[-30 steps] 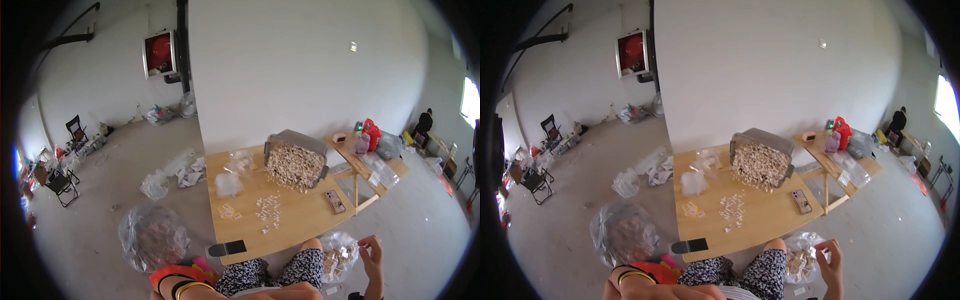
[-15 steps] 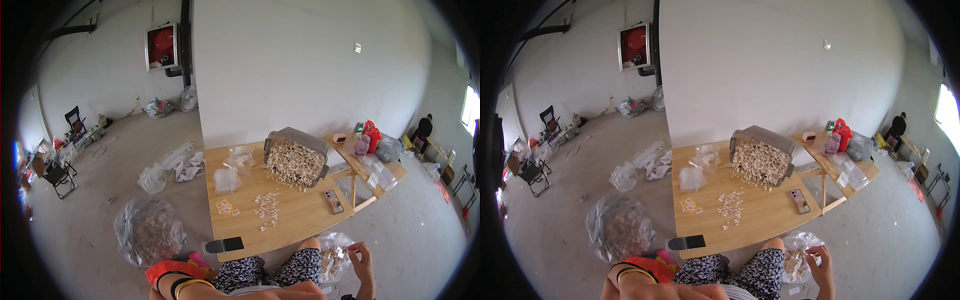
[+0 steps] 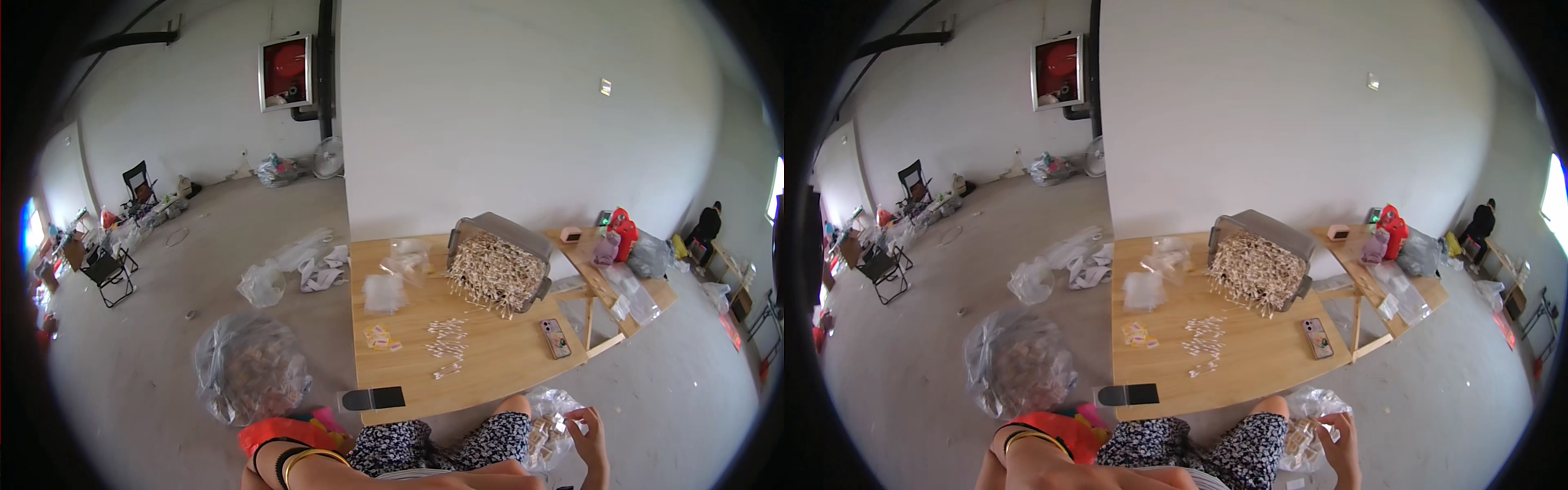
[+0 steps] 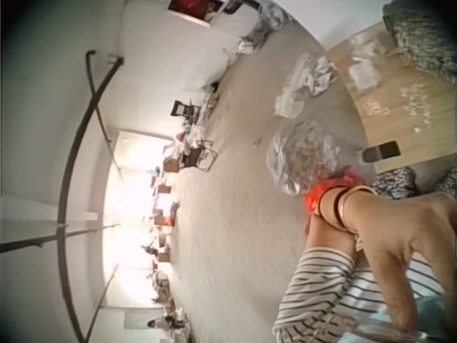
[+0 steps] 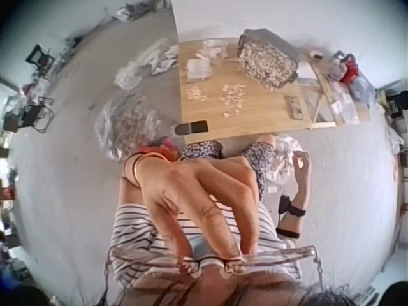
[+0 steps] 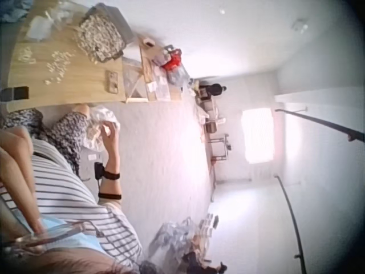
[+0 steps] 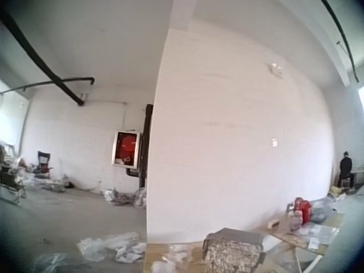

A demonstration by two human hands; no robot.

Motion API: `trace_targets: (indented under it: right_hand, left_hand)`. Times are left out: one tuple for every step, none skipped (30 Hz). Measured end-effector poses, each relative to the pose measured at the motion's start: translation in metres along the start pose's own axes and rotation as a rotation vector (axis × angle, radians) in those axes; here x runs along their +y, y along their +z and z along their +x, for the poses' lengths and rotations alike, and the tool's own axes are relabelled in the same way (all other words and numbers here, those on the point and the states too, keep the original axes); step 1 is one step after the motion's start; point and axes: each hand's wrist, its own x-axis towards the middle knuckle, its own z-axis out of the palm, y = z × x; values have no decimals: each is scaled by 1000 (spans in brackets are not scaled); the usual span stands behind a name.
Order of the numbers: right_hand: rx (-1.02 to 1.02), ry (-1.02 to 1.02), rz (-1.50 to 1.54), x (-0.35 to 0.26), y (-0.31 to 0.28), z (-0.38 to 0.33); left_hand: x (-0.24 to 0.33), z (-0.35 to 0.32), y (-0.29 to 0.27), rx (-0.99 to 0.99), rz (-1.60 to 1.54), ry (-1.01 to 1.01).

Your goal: The recorder is sorting cotton swabs and packaging them into small plastic bags.

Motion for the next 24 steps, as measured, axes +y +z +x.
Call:
trace_targets:
  right_hand:
    - [-15,0,-1,3,1,0]
    - [-30,0,-3,6,3,1]
    - [-38,-2,1,7,5,1]
    - [-60,-1,-19,8,7,2]
    - [-81,0,-38,8,10,3]
    - [-89,-4,-34,8,14,6]
    - [-109,-15,-29,8,18,8]
    - [-128,-26,-25,8,22,10]
    - [-124,-32,-22,8,22,11]
    - [-124,-66,-61,9,22,11]
    - [-122,-99,-100,10,23,10]
    - [-116,-100,-98,17,22,10]
    - [-123,-106,-111,25,25,9]
    - [-126,-111,-124,32,27,9]
    - [-127,-116,-113,32,30,10]
    - [-132,-121,-110,30,32,10]
    - [-131,-121,-114,30,31,9]
    - [-123,-122,-108,31,32,8]
    - [-120,-114,-95,34,32,6]
    - [-119,-108,-82,38,32,3]
    - [-113,-113,-76,41,33,2]
    - [-106,-114,-104,45,33,0]
    - [-101,-116,-132,50,34,-2]
    - [-104,-136,-117,52,34,-2]
  left_hand:
    - [-5,-1,-1,-7,26,71]
    - [-8,-2,-2,-14,52,142]
    - [-8,-2,1,-8,58,139]
    - [-6,-3,6,55,22,103]
    - [-6,-4,8,118,-13,68]
    - [-5,-4,6,123,-6,66]
    - [-3,-4,3,98,17,47]
    - [-2,-4,0,72,40,28]
    - [-1,-3,0,66,45,30]
    - [0,-2,1,66,74,26]
    - [1,-1,2,64,102,22]
    - [0,-3,-3,58,102,22]
    - [-1,-10,-10,102,192,20]
    - [2,-15,-14,143,282,19]
    - [8,-16,-15,139,292,13]
    - [18,-18,-16,109,311,39]
    - [28,-19,-17,76,321,69]
    - [38,-19,-17,41,331,98]
    - [48,-19,-15,5,339,129]
    - [56,-17,-12,-32,348,160]
    - [62,-15,-8,-65,361,191]
    - [66,-16,5,62,360,146]
    - [68,-15,8,56,369,146]
    - [69,-13,11,101,389,162]
